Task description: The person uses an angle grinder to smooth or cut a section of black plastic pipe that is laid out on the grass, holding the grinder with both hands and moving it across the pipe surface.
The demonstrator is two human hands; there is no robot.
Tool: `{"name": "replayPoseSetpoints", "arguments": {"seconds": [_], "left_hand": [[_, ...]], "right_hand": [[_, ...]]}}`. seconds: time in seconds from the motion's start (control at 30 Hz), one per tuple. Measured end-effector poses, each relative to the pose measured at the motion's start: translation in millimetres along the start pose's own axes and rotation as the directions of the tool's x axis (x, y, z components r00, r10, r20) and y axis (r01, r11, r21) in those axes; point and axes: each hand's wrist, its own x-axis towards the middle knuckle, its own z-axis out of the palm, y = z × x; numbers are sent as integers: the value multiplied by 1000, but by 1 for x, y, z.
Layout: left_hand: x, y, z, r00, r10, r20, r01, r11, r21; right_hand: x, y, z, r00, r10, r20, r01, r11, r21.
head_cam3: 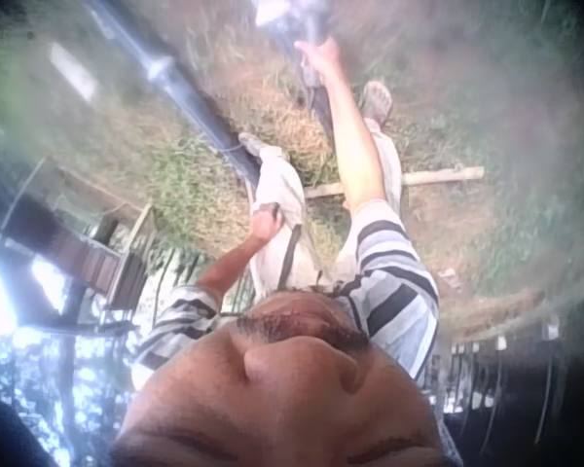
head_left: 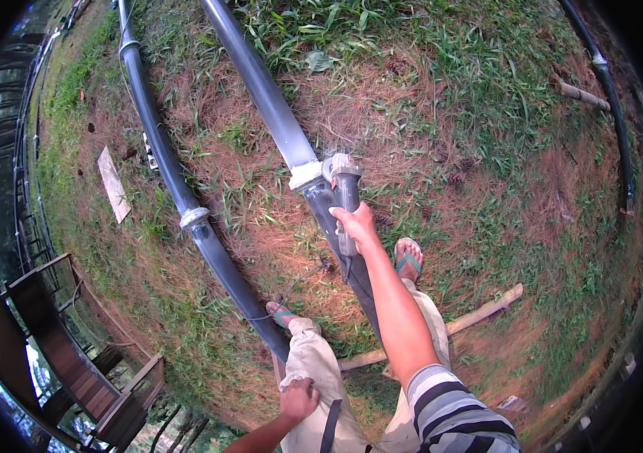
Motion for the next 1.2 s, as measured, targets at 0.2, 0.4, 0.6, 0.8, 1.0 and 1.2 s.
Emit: {"name": "replayPoseSetpoints", "arguments": {"seconds": [0.2,0.4,0.6,0.8,1.0,1.2], "left_hand": [[-9,72,-19,979,-172,-112,169,985,-44],[-39,166,-120,961,-264,-83,239,942,-237],[-65,295,-264,853,196,-483,-508,524,-684],[-38,349,-353,635,534,-558,-569,-164,-806],[-14,382,-393,677,510,-531,-186,-579,-794],[-8,373,-425,632,506,-587,-382,-455,-804]], "right_hand": [[19,-30,-27,939,224,262,-280,939,199],[15,-50,-49,928,260,265,-302,945,127],[37,-74,-54,890,290,353,-359,921,149],[53,-87,-44,833,376,407,-450,887,102],[48,-89,-36,842,356,406,-421,903,82],[39,-103,-27,867,360,344,-391,920,23]]}}
